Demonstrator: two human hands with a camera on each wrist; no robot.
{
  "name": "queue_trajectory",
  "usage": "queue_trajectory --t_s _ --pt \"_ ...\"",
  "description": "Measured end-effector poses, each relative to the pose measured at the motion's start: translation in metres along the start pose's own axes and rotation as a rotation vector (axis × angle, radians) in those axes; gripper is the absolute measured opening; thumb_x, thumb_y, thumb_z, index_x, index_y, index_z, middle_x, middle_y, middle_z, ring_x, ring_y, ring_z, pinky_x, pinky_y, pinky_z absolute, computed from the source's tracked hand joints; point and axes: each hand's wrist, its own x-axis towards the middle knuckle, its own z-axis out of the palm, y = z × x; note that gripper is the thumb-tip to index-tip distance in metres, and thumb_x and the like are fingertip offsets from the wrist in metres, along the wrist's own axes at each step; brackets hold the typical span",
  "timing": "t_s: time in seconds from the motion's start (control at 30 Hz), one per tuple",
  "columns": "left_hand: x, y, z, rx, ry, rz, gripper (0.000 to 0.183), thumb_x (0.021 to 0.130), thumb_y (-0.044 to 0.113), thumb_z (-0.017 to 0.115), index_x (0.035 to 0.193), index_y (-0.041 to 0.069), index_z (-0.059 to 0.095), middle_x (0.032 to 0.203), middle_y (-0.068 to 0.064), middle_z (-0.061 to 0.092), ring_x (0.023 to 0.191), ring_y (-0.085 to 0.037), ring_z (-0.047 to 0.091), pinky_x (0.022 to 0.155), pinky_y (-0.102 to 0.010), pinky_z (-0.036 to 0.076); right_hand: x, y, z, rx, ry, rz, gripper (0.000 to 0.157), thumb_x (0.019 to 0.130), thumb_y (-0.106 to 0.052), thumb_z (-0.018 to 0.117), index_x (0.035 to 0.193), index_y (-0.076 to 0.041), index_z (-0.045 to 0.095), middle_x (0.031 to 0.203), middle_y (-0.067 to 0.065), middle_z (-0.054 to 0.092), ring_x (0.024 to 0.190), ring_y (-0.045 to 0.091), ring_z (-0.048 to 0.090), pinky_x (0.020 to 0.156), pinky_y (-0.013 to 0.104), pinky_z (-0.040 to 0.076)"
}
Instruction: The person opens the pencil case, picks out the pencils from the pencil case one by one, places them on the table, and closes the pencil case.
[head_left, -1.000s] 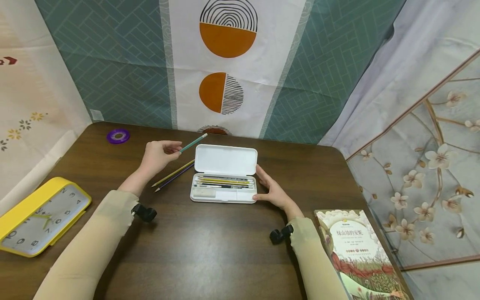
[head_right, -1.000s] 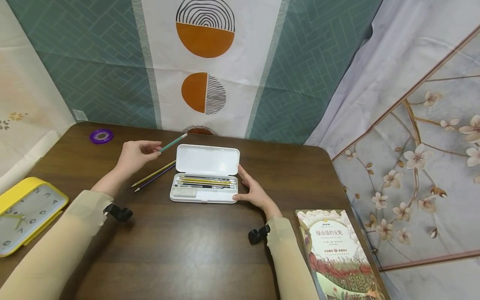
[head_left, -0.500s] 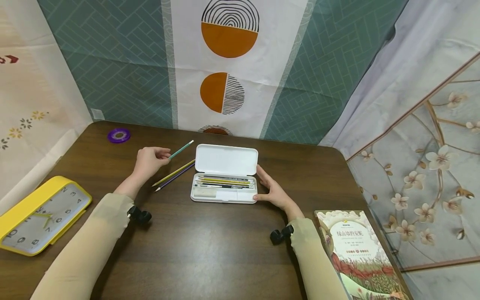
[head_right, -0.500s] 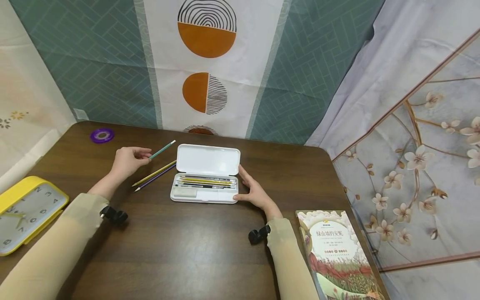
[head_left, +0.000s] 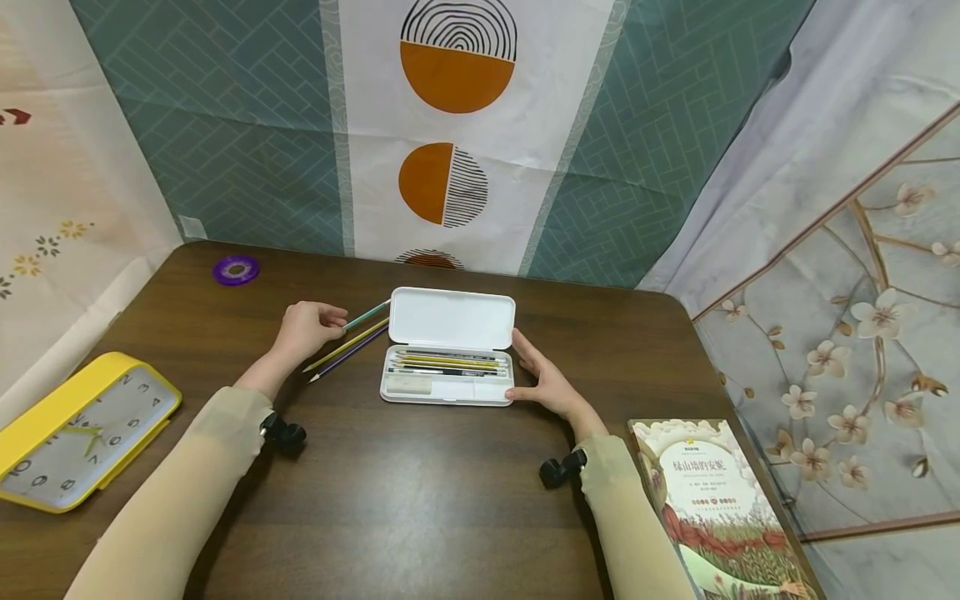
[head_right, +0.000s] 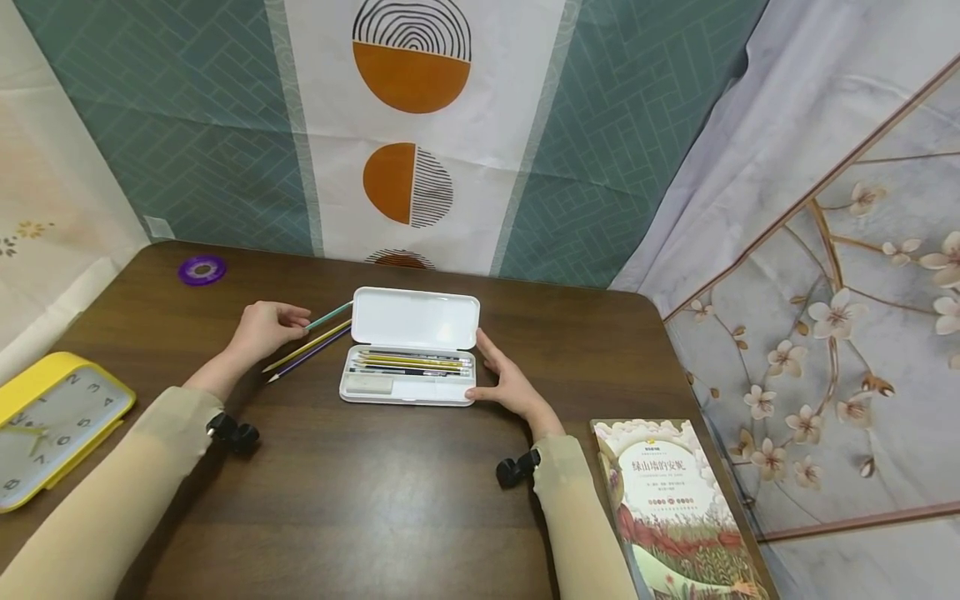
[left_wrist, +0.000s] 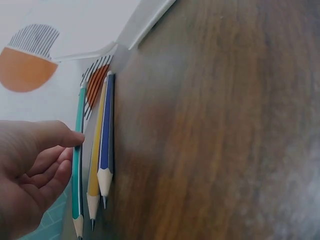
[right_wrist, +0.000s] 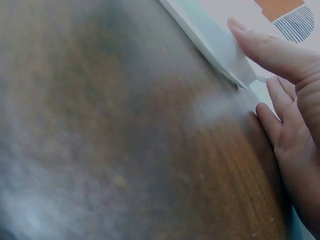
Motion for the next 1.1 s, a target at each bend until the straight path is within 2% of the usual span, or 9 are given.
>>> queue_trajectory --t_s 0.1,0.3,0.43,0.53,0.67,1.1 --pt "0.001 -0.002 0.000 -0.003 -0.017 -0.001 0.027 0.086 0.001 0.068 0.111 -0.010 0.069 0.097 -0.023 0.073 0.090 -0.038 0.070 0.096 -0.053 0.045 0.000 -0.001 0.000 0.000 0.001 0.004 0.107 0.077 0.001 0.079 0.158 -0.012 0.011 0.165 0.009 0.011 0.152 0.026 0.013 0.120 0.055 0.018" --pt "0.001 -0.003 0.000 -0.002 -0.045 -0.005 0.027 0.087 0.001 0.069 0.112 -0.010 0.068 0.098 -0.022 0.073 0.090 -0.036 0.069 0.087 -0.049 0.052 0.000 -0.002 0.001 -0.004 0.001 0.020 0.106 0.078 0.004 0.077 0.158 -0.012 0.009 0.165 0.008 0.010 0.152 0.026 0.011 0.120 0.054 0.018" --pt "0.001 -0.002 0.000 0.004 -0.053 -0.006 0.026 0.087 0.001 0.069 0.111 -0.009 0.069 0.097 -0.022 0.074 0.089 -0.034 0.069 0.084 -0.044 0.053 0.000 -0.005 0.001 -0.001 -0.003 0.024 0.106 0.078 0.008 0.076 0.158 -0.008 0.007 0.164 0.012 0.008 0.152 0.029 0.010 0.120 0.055 0.017" --pt "0.002 -0.002 0.001 0.007 -0.059 -0.007 0.026 0.087 0.002 0.069 0.111 -0.008 0.069 0.096 -0.021 0.074 0.088 -0.033 0.069 0.083 -0.042 0.054 -0.002 -0.017 0.000 0.003 -0.012 0.028 0.105 0.078 0.007 0.076 0.157 -0.003 0.007 0.163 0.017 0.008 0.151 0.033 0.010 0.119 0.057 0.017" --pt "0.003 -0.003 0.003 0.004 -0.073 -0.012 0.026 0.088 0.003 0.068 0.111 -0.009 0.069 0.096 -0.021 0.074 0.089 -0.033 0.069 0.084 -0.045 0.054 -0.004 -0.031 0.000 0.002 -0.021 0.032 0.103 0.078 0.005 0.077 0.156 0.001 0.009 0.163 0.020 0.010 0.151 0.036 0.012 0.118 0.057 0.019" --pt "0.002 -0.008 0.002 -0.005 -0.100 0.008 0.028 0.088 0.001 0.068 0.113 -0.011 0.067 0.097 -0.024 0.073 0.091 -0.038 0.069 0.086 -0.051 0.054 -0.006 -0.034 0.001 0.025 -0.015 0.029 0.103 0.078 0.007 0.076 0.156 0.001 0.008 0.163 0.018 0.009 0.151 0.034 0.011 0.119 0.056 0.017"
